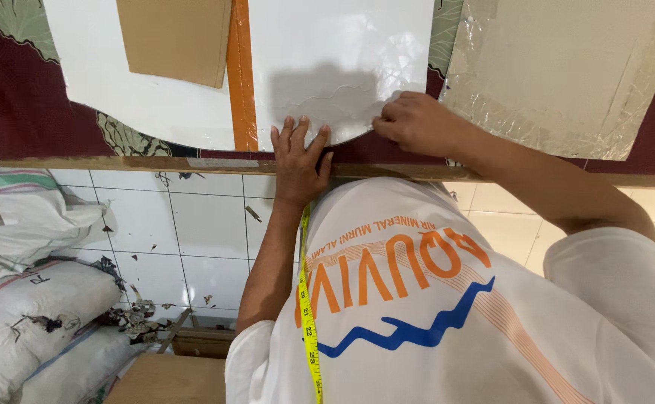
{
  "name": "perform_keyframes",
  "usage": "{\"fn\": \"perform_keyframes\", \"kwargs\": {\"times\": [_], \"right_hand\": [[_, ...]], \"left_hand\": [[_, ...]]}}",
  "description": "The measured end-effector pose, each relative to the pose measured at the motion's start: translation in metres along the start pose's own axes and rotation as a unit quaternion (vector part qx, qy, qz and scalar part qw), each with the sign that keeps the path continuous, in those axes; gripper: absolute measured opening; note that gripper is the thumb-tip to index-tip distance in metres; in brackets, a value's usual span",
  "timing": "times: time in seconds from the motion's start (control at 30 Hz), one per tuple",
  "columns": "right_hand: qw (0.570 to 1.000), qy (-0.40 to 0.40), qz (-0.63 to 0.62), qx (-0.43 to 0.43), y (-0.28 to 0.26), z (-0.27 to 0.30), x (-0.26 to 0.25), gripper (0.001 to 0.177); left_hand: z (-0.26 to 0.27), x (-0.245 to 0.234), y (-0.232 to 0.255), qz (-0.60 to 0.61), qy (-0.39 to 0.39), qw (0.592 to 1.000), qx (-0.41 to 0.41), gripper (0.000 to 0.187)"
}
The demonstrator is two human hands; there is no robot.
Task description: The person places a cardboard template on a patterned fabric, traces its outline with a white marker, and uses a measuring tape to mark dimensions. The person then moves to another section of fabric and repeats the tracing and measuring process.
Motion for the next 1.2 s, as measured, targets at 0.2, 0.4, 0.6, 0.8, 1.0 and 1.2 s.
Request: {"fn": "perform_keyframes", "kwargs": {"times": [0.2, 0.4, 0.6, 0.8, 1.0, 1.2], "right_hand": [[0.996, 0.04, -0.013, 0.079, 0.019, 0.03, -0.006, 0.031], [0.995, 0.082, -0.021, 0.052, 0.017, 0.033, 0.002, 0.036], [0.995, 0.077, -0.023, 0.053, 0.017, 0.031, 0.006, 0.036], [0.995, 0.094, -0.02, 0.022, 0.009, 0.025, 0.009, 0.033], [0.999, 0.044, 0.003, 0.012, 0.009, 0.024, 0.017, 0.029], [0.991, -0.024, 0.103, 0.079, 0.03, 0.059, -0.018, 0.037]], "left_hand": [[-0.006, -0.004, 0.01, -0.029, -0.028, 0.999, 0.003, 0.05], [-0.029, 0.008, 0.039, 0.008, -0.032, 0.997, 0.074, 0.051], [-0.049, 0.03, 0.051, 0.011, -0.042, 0.991, 0.128, 0.053], [-0.046, 0.036, 0.048, 0.026, -0.037, 0.991, 0.123, 0.054], [-0.045, 0.039, 0.047, 0.015, -0.036, 0.991, 0.128, 0.052], [-0.047, 0.04, 0.048, -0.001, -0.047, 0.991, 0.129, 0.048]]}}
Point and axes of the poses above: each hand's wrist, its own z-axis away from the middle knuckle, its own x-axis out of the palm, y = z × x, the point moved 6 cm from there along -z, towards the middle knuckle, and after that the axes turned 7 degrees about -z, right-handed, at the moved point
